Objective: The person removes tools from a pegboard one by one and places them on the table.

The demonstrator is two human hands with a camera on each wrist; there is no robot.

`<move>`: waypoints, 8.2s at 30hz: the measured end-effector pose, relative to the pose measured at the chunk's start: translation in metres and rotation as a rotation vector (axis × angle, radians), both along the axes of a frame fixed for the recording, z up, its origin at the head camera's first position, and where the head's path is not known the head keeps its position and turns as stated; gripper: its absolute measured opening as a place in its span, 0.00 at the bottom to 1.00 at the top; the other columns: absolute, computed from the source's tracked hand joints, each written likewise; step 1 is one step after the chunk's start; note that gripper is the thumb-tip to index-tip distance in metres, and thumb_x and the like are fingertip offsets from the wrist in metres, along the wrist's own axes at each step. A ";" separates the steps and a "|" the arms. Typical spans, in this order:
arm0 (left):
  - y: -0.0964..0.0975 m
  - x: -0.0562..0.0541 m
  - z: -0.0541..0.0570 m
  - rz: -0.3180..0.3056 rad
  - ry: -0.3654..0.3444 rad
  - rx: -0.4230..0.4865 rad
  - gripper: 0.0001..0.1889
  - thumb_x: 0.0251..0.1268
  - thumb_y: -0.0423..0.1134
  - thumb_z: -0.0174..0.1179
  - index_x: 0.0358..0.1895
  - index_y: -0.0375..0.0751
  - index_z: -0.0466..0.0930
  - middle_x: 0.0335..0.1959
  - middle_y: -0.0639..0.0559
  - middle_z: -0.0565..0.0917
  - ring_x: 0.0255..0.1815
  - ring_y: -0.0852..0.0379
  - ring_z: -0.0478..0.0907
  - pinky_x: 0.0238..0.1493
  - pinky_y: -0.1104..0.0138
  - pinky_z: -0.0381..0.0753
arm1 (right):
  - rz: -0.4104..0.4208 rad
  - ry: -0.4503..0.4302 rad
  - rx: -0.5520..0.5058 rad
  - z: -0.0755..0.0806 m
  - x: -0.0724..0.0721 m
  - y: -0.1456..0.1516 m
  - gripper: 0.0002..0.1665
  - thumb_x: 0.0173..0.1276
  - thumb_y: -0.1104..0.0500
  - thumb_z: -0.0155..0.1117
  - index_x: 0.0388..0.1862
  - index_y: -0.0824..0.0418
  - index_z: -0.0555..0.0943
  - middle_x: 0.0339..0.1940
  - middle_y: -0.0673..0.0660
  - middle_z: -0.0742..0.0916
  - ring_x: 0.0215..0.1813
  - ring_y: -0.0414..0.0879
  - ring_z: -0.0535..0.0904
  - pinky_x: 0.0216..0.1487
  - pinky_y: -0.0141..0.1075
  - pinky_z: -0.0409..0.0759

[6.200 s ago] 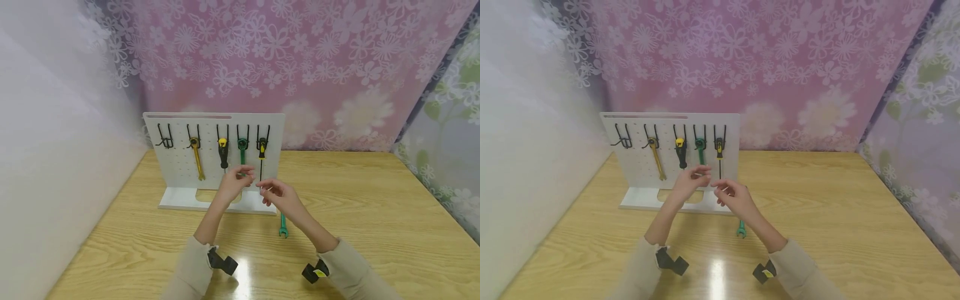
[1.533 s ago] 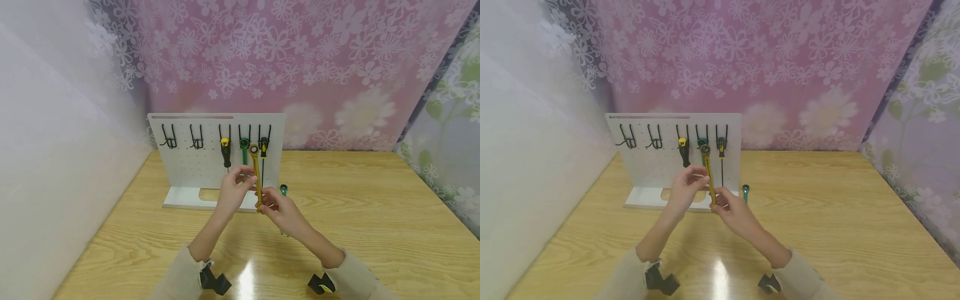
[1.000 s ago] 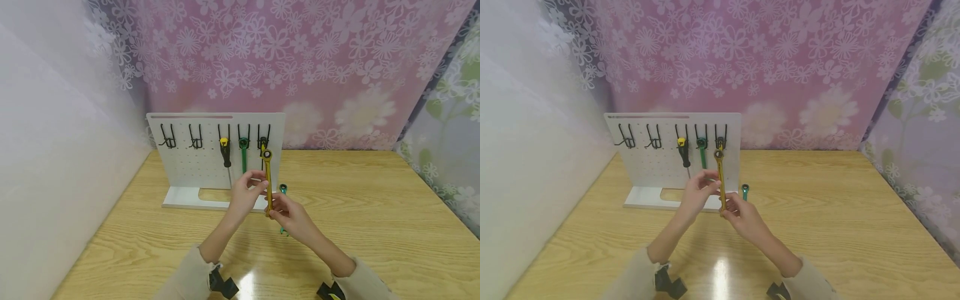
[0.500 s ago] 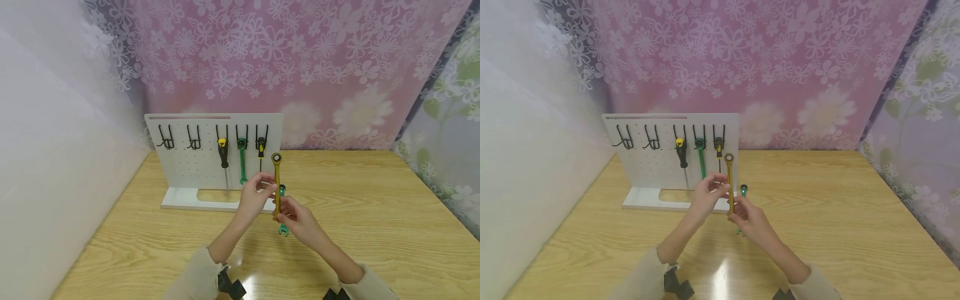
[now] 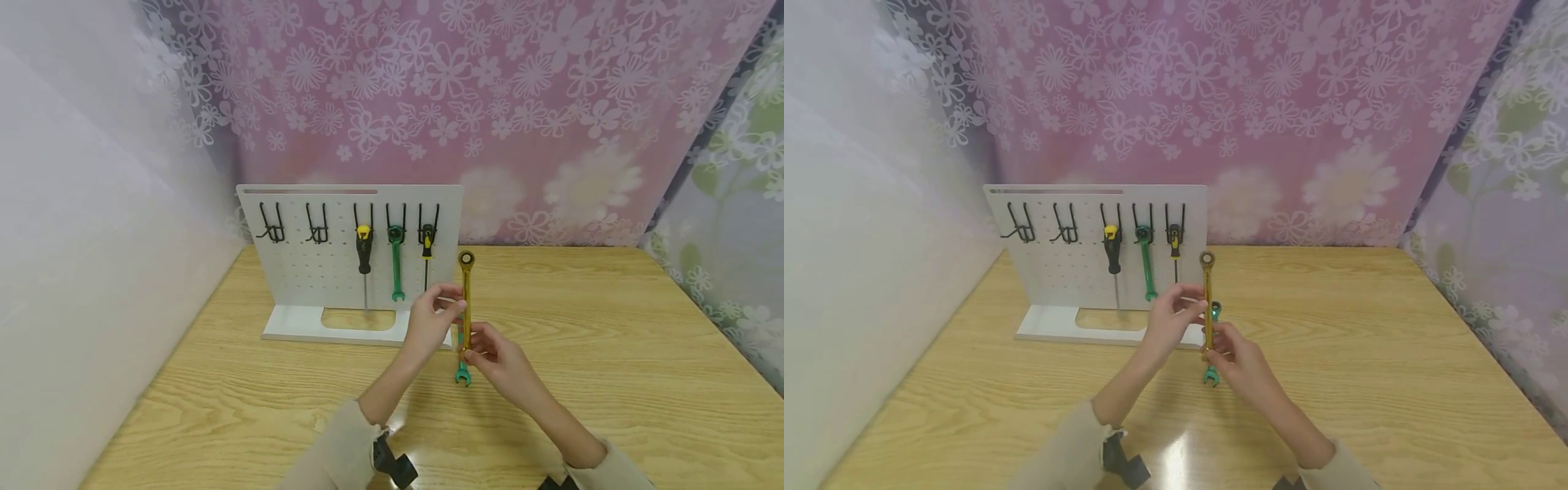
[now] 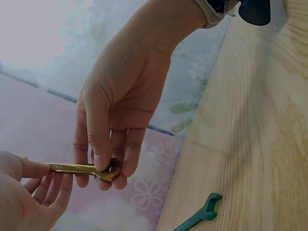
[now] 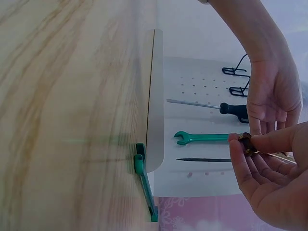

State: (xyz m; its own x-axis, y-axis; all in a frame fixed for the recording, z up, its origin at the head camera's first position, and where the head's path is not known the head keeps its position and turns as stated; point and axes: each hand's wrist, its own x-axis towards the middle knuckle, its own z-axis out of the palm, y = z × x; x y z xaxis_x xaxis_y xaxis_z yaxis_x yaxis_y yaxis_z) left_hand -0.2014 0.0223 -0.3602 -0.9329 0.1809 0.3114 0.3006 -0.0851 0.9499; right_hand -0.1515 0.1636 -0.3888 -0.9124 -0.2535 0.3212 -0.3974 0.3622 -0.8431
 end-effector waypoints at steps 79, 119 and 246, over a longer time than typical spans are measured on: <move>0.027 -0.001 -0.090 -0.043 -0.091 -0.208 0.20 0.55 0.24 0.61 0.54 0.33 0.75 0.34 0.45 0.80 0.29 0.62 0.77 0.27 0.73 0.78 | -0.034 -0.302 -0.200 -0.052 0.000 0.033 0.39 0.58 0.81 0.54 0.68 0.71 0.55 0.43 0.71 0.77 0.36 0.50 0.80 0.38 0.37 0.80; 0.026 -0.009 -0.109 -0.064 -0.055 -0.383 0.17 0.57 0.27 0.61 0.51 0.27 0.76 0.32 0.50 0.80 0.26 0.67 0.74 0.25 0.76 0.76 | -0.083 -0.449 -0.248 -0.067 -0.003 0.036 0.33 0.63 0.72 0.55 0.67 0.73 0.58 0.48 0.69 0.77 0.38 0.47 0.81 0.42 0.34 0.79; -0.004 -0.018 -0.054 -0.077 -0.109 -0.205 0.09 0.64 0.32 0.55 0.45 0.32 0.79 0.32 0.52 0.78 0.30 0.46 0.80 0.31 0.60 0.81 | -0.040 -0.220 -0.222 -0.005 -0.020 0.030 0.19 0.71 0.61 0.52 0.55 0.72 0.69 0.39 0.70 0.76 0.32 0.48 0.79 0.36 0.42 0.81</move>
State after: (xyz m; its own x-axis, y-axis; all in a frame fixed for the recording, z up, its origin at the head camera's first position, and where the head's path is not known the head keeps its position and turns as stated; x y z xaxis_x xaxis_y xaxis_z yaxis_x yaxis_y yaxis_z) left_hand -0.2194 0.0178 -0.4141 -0.9400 0.3019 0.1589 0.1954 0.0944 0.9762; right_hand -0.1711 0.1934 -0.3939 -0.9741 -0.1613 0.1583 -0.1856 0.1711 -0.9676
